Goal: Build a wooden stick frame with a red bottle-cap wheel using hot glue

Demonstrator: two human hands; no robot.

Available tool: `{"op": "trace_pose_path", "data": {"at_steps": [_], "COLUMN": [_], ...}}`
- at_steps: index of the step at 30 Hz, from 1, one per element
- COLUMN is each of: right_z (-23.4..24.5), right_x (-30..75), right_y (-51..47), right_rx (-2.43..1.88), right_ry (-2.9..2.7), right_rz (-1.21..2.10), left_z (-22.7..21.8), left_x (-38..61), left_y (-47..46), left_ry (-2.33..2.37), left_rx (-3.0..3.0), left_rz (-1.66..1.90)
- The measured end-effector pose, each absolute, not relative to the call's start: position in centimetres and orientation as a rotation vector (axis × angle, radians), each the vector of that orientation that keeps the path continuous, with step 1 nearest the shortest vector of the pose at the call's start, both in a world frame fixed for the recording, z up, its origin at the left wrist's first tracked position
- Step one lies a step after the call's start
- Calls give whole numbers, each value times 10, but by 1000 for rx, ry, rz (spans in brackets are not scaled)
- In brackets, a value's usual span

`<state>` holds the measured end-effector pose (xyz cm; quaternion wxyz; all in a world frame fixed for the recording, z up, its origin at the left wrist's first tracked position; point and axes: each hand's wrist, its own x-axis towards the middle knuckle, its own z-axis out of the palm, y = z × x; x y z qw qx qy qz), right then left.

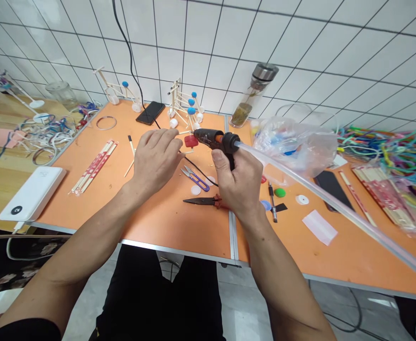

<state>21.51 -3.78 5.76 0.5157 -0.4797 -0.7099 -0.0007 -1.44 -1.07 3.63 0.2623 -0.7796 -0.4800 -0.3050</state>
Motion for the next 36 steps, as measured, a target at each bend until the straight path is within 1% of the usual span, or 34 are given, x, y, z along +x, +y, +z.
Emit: {"op": "trace_pose_path", "data": {"at_steps": [5,16,25,36], "right_z": [51,53,53,53], "right_x": [221,225,224,222], "right_y": [-32,-29,-36,-35], "right_rx": [-1117,-1131,-1136,-1108], "right_ry": [-1713,-1712,-1652,-1704], "right_rz": [-49,-3,145,66], "left_z": [36,34,35,38], "left_x": [-15,-17,-19,-15], "left_y": [-10,-9,-10,-11], "left_ry": [-1294,-1280,-1307,-1334], "left_rx": [-2106,-2152,-2174,-2173], "left_rz": [-836,-896,-885,-826]}}
